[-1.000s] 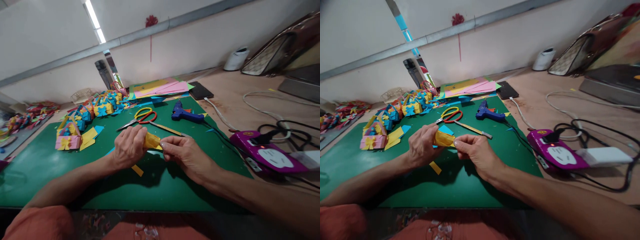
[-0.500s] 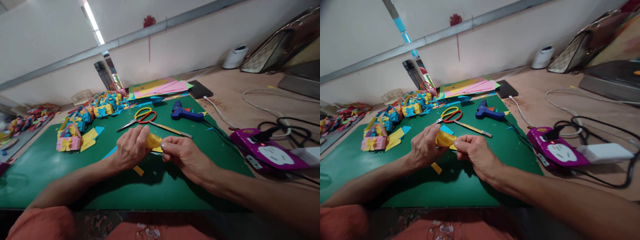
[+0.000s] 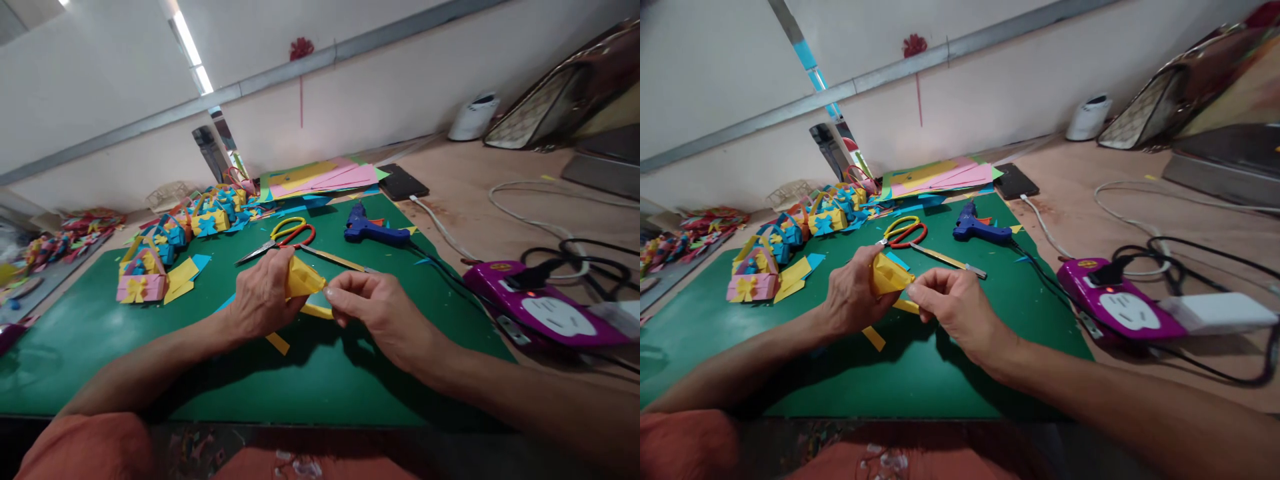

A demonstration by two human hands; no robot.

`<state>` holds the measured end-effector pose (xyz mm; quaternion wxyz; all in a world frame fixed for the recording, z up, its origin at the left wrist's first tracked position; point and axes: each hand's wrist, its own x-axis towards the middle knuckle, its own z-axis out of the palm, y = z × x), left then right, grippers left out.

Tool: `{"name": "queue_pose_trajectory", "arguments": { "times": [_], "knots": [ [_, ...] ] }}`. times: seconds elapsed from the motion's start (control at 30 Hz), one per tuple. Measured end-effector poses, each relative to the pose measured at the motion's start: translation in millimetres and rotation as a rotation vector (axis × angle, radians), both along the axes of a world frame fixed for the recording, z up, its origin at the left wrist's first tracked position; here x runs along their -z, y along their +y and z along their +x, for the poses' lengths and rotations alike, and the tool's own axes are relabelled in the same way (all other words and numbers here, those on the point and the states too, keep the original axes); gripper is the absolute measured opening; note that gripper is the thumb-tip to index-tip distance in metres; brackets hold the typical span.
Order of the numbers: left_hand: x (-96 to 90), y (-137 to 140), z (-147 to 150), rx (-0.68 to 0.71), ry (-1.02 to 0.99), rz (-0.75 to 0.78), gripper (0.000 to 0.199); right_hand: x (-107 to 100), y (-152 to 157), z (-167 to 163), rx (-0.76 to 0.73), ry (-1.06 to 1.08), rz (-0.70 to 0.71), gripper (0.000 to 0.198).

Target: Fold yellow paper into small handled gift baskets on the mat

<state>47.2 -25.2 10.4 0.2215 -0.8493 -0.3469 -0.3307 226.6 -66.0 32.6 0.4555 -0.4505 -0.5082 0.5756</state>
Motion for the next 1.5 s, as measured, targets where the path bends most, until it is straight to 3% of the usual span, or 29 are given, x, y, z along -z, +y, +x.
{"name": "queue_pose_trajectory", "arguments": {
  "times": [0.1, 0.2, 0.33, 0.63, 0.87, 1.03, 1.17, 1.3, 1.5],
  "knots": [
    [0.3, -1, 1, 0.004, -0.015, -0.04, 0.056, -2, 0, 4, 0.137, -0.274, 0.354, 0.009],
    [0.3, -3, 1, 0.012, -0.02, -0.084, 0.056, 1, 0, 6, 0.17, -0.473, 0.691, 0.01],
    [0.7, -5, 2, 0.006, -0.018, -0.093, 0.057, 11, 0, 4, 0.083, -0.584, 0.926, 0.018],
    [3.6, -6, 4, -0.067, 0.018, -0.105, 0.058, 18, -2, 3, 0.021, -0.728, 1.04, 0.027],
    [2.5, -10, 6, -0.133, 0.067, -0.191, 0.045, 19, -3, 2, 0.027, -0.962, 1.109, 0.032],
    [5.0, -8, 6, -0.09, 0.023, -0.192, 0.049, 17, -3, 2, 0.013, -0.87, 1.075, 0.024],
    [8.5, -9, 6, -0.02, -0.028, -0.17, 0.052, 18, -1, 0, 0.034, -0.805, 1.015, 0.02],
    [5.8, -15, 8, 0.07, -0.11, -0.183, 0.056, 20, 3, 0, 0.062, -0.794, 1.122, 0.024],
    [-0.1, -19, -1, 0.396, -0.306, -0.495, 0.048, 15, 7, 9, 0.102, -0.786, 1.204, 0.027]
  ]
}}
